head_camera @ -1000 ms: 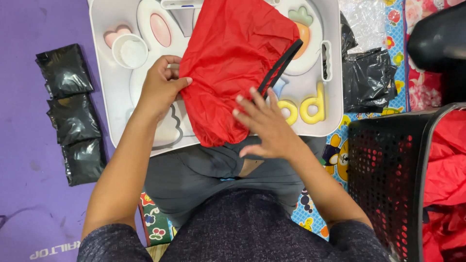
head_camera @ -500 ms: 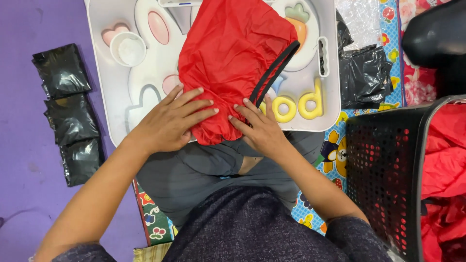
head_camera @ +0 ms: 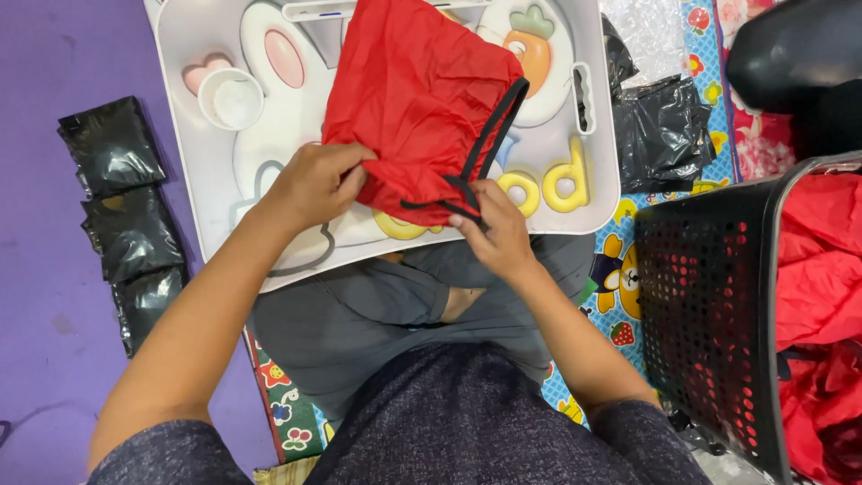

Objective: Trimming elastic or excess material from red fabric items and packing them into black plastic bags

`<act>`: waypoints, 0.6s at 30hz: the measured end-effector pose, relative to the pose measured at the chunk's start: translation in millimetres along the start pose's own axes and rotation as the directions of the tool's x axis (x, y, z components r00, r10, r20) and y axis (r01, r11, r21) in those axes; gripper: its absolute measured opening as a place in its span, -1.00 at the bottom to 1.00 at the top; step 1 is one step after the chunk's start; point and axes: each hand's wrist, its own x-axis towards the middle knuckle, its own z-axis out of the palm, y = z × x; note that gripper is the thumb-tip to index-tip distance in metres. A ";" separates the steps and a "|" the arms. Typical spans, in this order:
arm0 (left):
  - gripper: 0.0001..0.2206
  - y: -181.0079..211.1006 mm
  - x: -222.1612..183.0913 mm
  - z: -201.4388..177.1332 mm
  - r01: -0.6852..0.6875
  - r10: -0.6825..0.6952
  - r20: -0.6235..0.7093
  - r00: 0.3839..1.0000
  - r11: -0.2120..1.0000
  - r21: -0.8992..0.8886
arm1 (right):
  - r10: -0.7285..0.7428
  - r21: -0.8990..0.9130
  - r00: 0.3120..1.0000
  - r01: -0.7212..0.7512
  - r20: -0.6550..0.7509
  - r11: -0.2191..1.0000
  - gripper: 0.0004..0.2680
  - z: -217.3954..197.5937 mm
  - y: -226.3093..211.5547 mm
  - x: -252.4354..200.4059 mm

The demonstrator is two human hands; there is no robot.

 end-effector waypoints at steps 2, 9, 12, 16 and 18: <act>-0.88 4.7 8.1 -3.0 0.230 -0.229 0.024 0.973 0.961 -0.155 | 0.273 0.046 0.962 -0.272 -0.010 0.961 -0.81 -4.1 0.3 6.5; -0.80 -3.2 24.8 0.7 0.427 -0.438 0.012 0.899 0.870 -0.246 | 0.427 0.220 0.902 -0.405 -0.066 0.888 -0.73 -5.6 -19.9 29.6; -0.74 -2.6 31.1 3.1 0.475 -0.487 -0.004 0.873 0.853 -0.215 | 0.429 0.215 0.903 -0.412 -0.039 0.886 -0.72 -5.5 -13.5 28.6; -0.76 8.3 37.2 3.0 0.490 -0.497 0.011 0.868 0.851 -0.191 | 0.369 0.010 0.917 -0.371 -0.151 0.928 -0.90 -5.4 -6.1 29.2; -0.76 10.6 39.1 3.5 0.496 -0.502 0.009 0.865 0.850 -0.179 | 0.385 -0.014 0.908 -0.392 -0.164 0.920 -0.91 -9.6 -18.0 38.6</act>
